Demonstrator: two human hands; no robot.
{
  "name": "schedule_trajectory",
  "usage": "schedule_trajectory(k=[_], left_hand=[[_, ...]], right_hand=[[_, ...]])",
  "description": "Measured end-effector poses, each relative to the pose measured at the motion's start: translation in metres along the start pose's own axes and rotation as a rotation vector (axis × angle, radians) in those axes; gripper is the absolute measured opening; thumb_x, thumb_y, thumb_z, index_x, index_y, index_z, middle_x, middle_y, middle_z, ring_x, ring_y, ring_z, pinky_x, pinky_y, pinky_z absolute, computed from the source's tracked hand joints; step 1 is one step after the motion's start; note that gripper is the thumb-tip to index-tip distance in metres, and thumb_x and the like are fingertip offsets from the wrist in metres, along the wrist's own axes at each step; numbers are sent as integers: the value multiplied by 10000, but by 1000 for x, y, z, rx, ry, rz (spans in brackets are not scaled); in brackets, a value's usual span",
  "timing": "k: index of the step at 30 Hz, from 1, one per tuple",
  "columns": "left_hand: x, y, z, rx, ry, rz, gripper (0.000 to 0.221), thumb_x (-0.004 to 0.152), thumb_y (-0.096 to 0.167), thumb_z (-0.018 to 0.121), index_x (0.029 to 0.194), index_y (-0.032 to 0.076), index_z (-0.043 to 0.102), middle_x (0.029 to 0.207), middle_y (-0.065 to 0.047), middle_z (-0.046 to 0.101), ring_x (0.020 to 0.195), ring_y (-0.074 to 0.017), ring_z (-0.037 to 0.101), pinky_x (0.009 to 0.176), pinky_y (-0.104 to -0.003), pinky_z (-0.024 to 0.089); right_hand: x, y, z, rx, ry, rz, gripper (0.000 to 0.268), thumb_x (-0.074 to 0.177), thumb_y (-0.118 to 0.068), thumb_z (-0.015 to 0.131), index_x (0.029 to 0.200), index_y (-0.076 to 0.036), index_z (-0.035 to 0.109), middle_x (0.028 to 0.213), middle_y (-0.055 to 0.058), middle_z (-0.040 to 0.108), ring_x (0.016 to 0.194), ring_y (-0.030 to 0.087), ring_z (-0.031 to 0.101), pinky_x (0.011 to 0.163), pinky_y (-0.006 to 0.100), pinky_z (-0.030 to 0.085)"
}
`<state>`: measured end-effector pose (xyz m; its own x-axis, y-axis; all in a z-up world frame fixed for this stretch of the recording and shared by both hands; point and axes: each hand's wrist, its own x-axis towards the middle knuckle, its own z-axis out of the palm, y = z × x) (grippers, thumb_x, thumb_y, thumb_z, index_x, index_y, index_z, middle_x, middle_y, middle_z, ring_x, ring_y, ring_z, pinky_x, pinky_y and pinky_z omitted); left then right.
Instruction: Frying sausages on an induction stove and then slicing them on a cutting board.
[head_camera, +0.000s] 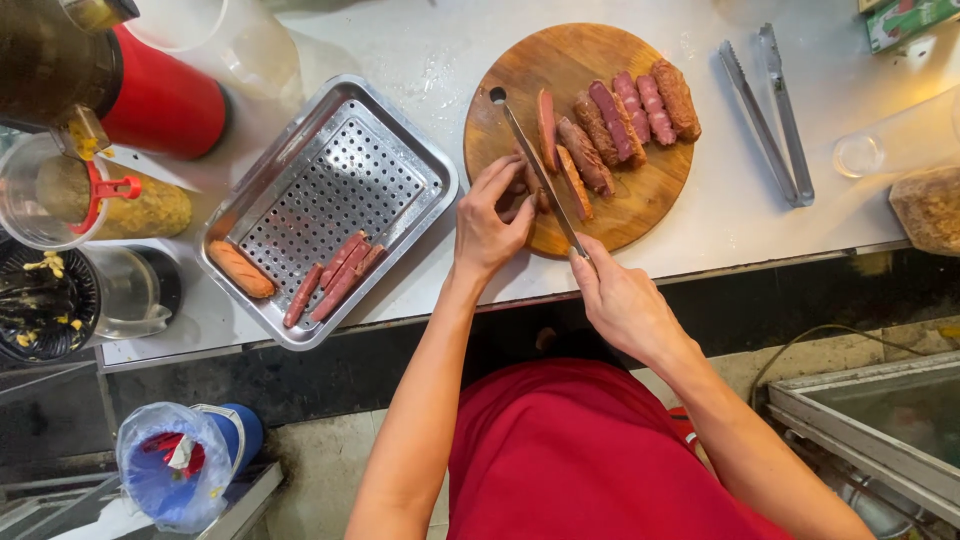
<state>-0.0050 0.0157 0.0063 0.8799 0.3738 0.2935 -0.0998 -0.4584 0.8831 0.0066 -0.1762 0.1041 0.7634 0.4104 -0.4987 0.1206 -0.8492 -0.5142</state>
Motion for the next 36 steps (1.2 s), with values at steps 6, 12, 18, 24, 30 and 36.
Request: schedule_trajectory(k=[6,12,18,24,30,36], left_hand=[[0,4,1,-54,2,-49,416,867,77,738,1266,-10,656,1344,-147,663,1109,-266,739,904,-315,645],[-2,5,6,-30,46,-27,427,861,56,757,1270,-9,654,1328,-136,662,1022,-232,752,869,-318,646],[-8,2,19,-167,119,-196,396,845,49,711,1231,2,638,1284,-129,611,982,-204,759,785,-287,669],[-13,17,0,73,208,-162,298,848,34,693,1144,4,675,1127,-141,653,858,-199,747,757,-303,620],[-30,18,-130,368,451,-227,194,888,126,729,1053,25,724,958,-126,707,792,-258,711,696,-369,581],[-67,-46,-236,924,671,-477,245,798,206,835,779,17,679,775,-161,705,786,-365,678,748,-490,521]], right_hand=[[25,10,13,42,35,-94,480,1046,-388,414,1455,-141,457,919,341,685,909,538,650,800,596,508],[-6,17,10,112,12,-71,460,1048,-379,410,1442,-150,473,937,331,688,914,536,647,789,594,503],[-44,44,10,93,-11,86,484,1025,-392,417,1461,-195,486,884,316,702,877,507,683,789,563,533],[-40,47,16,108,71,-29,487,1035,-398,417,1461,-176,494,904,300,705,903,497,682,790,559,534],[-34,27,15,89,84,-13,510,1040,-416,414,1506,-217,473,1020,314,700,997,515,659,869,564,516],[-35,24,19,44,36,-1,527,1033,-431,427,1510,-213,481,979,357,703,1009,524,674,898,552,526]])
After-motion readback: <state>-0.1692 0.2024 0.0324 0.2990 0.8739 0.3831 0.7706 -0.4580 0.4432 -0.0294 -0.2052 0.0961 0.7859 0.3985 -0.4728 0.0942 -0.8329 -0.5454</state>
